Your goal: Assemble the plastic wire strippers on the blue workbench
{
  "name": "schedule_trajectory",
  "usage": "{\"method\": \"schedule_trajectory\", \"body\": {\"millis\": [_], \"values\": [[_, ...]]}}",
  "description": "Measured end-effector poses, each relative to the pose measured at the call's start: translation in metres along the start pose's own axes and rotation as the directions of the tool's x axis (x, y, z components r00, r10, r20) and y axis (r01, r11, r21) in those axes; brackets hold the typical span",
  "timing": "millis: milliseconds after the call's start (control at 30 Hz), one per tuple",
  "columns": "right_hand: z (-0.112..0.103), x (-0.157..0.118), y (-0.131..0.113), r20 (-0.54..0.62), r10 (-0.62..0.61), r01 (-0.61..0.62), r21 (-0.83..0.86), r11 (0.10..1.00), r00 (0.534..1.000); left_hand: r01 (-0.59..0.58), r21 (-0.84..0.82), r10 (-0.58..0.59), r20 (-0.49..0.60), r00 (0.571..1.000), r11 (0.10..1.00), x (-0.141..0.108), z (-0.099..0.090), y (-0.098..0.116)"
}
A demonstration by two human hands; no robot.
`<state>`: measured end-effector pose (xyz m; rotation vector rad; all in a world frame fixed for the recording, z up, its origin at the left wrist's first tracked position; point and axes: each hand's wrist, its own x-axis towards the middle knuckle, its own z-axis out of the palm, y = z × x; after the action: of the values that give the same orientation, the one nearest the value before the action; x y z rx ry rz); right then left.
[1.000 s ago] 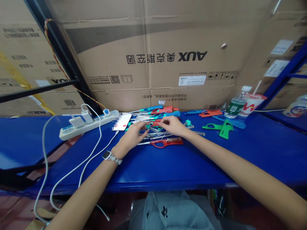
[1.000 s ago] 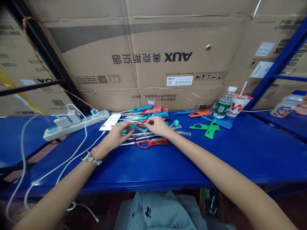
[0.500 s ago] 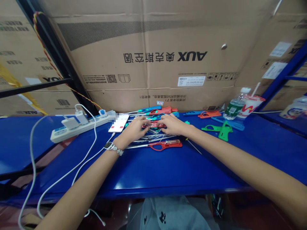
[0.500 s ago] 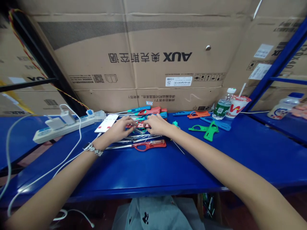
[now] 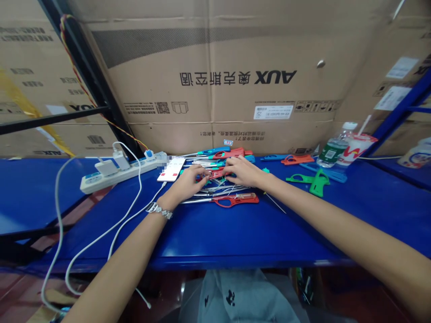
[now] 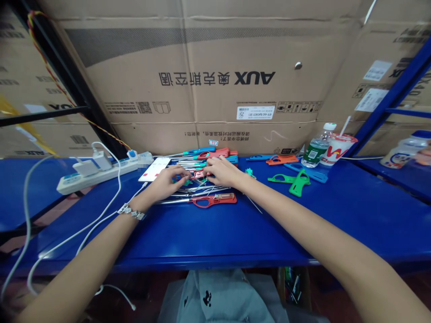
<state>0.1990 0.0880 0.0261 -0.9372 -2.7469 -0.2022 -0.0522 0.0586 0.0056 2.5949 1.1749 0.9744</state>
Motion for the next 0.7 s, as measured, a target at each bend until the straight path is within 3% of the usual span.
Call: {"method": "schedule_trajectory", "body": {"millis": [200,367,533,700], "values": [[0.008,-0.013,0.003,-0.114,0.186,-0.177,0.090,0.980,0.976,-0.021,-0.030,0.023,0.094,0.995,0.999,-0.004,-0.003,0.007],[0.006,-0.040,0.001,-0.162,0.241,-0.198,0.245,0.949,0.957,-0.027,-0.015,0.030,0.253,0.967,1.000,-0.006,-0.006,0.009],[-0.005,-0.069,-0.001,-0.141,0.286,-0.231,0.314,0.921,0.948,-0.046,0.041,0.036,0.221,0.975,0.998,-0.003,-0.002,0.006],[-0.007,-0.080,0.003,-0.084,0.284,-0.249,0.295,0.922,0.955,-0.093,0.097,0.074,0.185,0.980,0.991,-0.003,0.002,0.003]]}}
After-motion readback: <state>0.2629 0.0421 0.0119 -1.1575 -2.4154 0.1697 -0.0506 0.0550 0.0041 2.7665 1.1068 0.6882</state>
